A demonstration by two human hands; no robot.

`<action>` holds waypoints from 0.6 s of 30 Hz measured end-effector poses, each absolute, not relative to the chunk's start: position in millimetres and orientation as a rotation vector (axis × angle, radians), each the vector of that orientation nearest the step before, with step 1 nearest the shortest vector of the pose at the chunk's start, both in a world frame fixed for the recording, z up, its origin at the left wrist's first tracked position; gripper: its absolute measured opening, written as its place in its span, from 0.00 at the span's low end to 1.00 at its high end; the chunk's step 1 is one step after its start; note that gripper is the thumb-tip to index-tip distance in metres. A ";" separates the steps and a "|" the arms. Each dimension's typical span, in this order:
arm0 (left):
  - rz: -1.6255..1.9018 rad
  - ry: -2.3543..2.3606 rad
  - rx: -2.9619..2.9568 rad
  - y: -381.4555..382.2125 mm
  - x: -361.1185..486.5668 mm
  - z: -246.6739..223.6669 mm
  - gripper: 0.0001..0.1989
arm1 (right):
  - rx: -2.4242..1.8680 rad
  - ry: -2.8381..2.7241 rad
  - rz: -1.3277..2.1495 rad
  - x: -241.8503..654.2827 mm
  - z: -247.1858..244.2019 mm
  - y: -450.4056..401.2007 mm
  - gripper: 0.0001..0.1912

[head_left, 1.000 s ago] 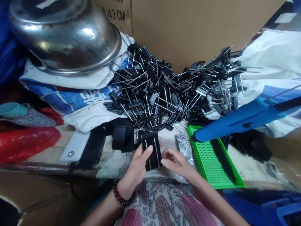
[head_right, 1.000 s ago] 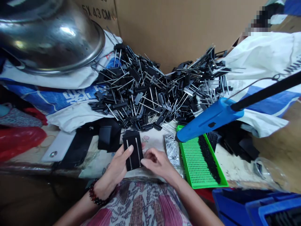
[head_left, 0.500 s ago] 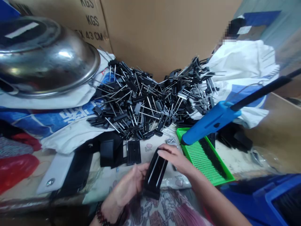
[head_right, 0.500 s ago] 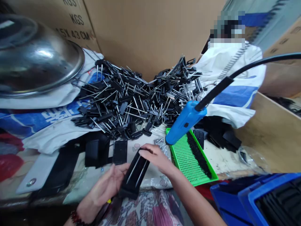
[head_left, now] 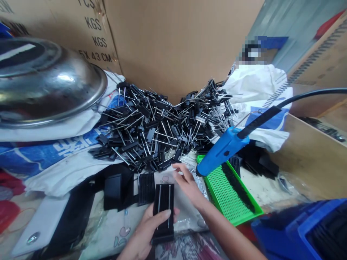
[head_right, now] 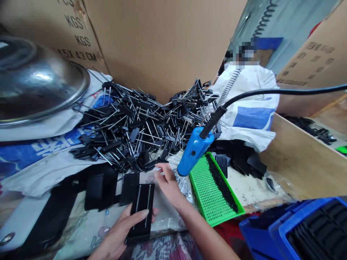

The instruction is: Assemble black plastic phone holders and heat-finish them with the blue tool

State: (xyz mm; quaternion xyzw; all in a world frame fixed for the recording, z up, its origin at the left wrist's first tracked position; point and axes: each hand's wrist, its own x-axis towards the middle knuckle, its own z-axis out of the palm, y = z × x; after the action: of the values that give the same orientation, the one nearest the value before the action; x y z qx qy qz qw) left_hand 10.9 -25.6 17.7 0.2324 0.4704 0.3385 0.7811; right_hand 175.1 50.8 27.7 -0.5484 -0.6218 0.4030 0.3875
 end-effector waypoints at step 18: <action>0.671 1.024 0.438 -21.6 3.0 -6.7 0.28 | -1.499 -1.447 0.711 173.6 -17.8 95.5 0.20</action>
State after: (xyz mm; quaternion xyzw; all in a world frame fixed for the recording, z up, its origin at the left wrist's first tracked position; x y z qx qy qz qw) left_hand 3.0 -21.6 -6.7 0.2041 0.4767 0.3124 0.7959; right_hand 173.6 95.5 -17.8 -0.6070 -0.5862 0.2878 0.4528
